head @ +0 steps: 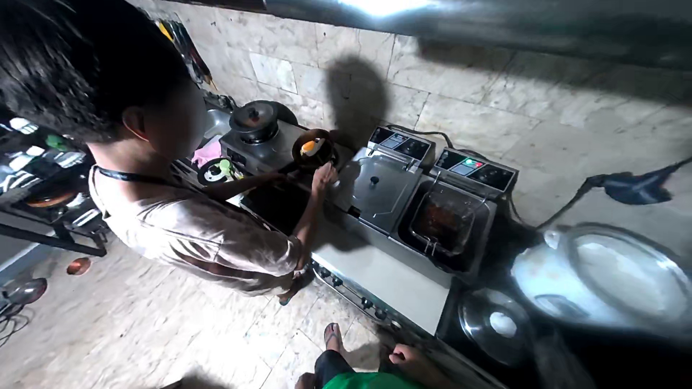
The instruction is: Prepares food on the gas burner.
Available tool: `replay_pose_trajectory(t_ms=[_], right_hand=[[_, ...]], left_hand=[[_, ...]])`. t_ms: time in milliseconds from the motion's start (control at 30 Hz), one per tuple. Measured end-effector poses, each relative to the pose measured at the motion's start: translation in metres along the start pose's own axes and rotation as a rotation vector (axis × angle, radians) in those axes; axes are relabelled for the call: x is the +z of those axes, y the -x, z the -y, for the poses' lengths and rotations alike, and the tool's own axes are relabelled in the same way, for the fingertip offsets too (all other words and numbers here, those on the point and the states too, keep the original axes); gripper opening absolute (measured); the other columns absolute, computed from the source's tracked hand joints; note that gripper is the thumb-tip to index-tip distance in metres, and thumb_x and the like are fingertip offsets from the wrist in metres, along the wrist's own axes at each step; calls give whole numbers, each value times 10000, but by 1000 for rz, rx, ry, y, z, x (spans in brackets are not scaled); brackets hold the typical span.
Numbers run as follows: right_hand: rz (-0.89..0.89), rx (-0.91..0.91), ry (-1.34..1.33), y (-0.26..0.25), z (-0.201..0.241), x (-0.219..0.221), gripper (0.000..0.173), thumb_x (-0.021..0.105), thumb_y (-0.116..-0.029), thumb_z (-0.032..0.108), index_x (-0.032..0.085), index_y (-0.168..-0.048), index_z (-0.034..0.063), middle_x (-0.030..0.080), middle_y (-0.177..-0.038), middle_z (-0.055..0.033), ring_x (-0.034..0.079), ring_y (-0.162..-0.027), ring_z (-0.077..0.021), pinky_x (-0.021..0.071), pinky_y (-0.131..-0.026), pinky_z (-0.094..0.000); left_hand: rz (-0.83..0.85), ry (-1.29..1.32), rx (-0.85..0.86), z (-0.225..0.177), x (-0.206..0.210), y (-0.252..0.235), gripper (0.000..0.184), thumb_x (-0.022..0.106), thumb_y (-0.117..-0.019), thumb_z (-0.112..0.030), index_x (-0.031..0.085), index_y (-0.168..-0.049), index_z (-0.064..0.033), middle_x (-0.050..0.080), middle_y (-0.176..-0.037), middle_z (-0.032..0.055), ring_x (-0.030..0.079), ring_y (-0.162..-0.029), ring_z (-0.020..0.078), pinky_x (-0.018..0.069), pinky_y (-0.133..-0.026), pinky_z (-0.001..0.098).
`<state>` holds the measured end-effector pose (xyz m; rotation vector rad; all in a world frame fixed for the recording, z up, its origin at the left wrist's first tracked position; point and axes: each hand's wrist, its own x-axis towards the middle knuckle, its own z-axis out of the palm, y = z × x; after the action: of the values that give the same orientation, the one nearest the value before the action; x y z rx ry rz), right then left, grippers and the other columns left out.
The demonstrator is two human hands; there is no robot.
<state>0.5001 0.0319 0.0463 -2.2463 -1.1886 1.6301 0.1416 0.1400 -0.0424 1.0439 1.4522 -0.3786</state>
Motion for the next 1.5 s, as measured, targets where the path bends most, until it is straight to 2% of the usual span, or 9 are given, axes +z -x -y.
replay_pose_trajectory(t_ms=[167,267,367,500,700,900,1067,1167,1500], right_hand=[[-35,74,46,-19,13,25,419,592,-1024,402,710,-1191,36,714,-1155,-199,673,-1123,-347,496,-1011,-558],[-25,109,36,-23,27,32,432,583,-1032,396,695,-1223,25,711,-1164,-208,675,-1120,-359,495,-1020,-566],[-34,92,5,-25,35,38,431,595,-1030,369,692,-1202,-14,711,-1135,-232,681,-1092,-370,504,-1009,-562],[-39,114,-9,-25,47,39,430,592,-1032,366,684,-1219,-11,708,-1158,-221,676,-1111,-360,498,-1021,-547],[-44,134,-13,-30,72,29,438,551,-1049,366,668,-1256,-2,689,-1222,-225,651,-1170,-357,471,-1053,-543],[-37,93,21,-39,79,25,433,571,-1045,342,673,-1248,-26,686,-1214,-249,649,-1166,-376,463,-1057,-550],[-17,101,47,-44,75,26,424,571,-1044,365,679,-1242,6,697,-1189,-215,661,-1136,-339,484,-1033,-526],[0,91,91,-47,73,26,397,567,-1042,364,677,-1234,34,706,-1159,-192,673,-1112,-333,503,-1002,-541],[63,-42,209,-47,92,7,468,563,-1028,468,711,-1113,32,708,-1086,-192,674,-1068,-336,508,-969,-543]], left_hand=[[-38,63,70,-26,-55,-46,451,452,-1090,-299,576,-1383,21,621,-1357,240,629,-1224,366,499,-1035,533],[-57,77,57,-60,-72,-34,418,458,-1097,-247,566,-1383,38,601,-1377,245,583,-1278,379,437,-1097,535],[-64,9,271,-51,-83,-46,408,494,-1066,-219,618,-1252,123,666,-1199,312,664,-1108,423,534,-951,561],[3,-4,52,-75,-93,-25,395,451,-1090,-168,566,-1342,114,600,-1349,299,590,-1263,398,440,-1089,530],[46,-2,40,-37,-91,-48,435,454,-1085,-239,584,-1335,94,605,-1338,301,595,-1245,419,452,-1072,555],[79,0,-8,-57,-101,-12,414,456,-1092,-189,548,-1375,100,586,-1366,306,591,-1261,403,444,-1084,513],[53,-45,10,13,-86,-100,521,473,-1077,-426,671,-1250,23,684,-1257,217,671,-1143,349,507,-1010,534],[48,-108,23,17,-85,-106,557,459,-1073,-474,698,-1200,13,703,-1215,203,679,-1120,333,507,-1002,531],[-71,-32,108,34,-63,-64,397,581,-1039,-325,692,-1210,15,697,-1209,226,669,-1138,362,511,-1006,555]])
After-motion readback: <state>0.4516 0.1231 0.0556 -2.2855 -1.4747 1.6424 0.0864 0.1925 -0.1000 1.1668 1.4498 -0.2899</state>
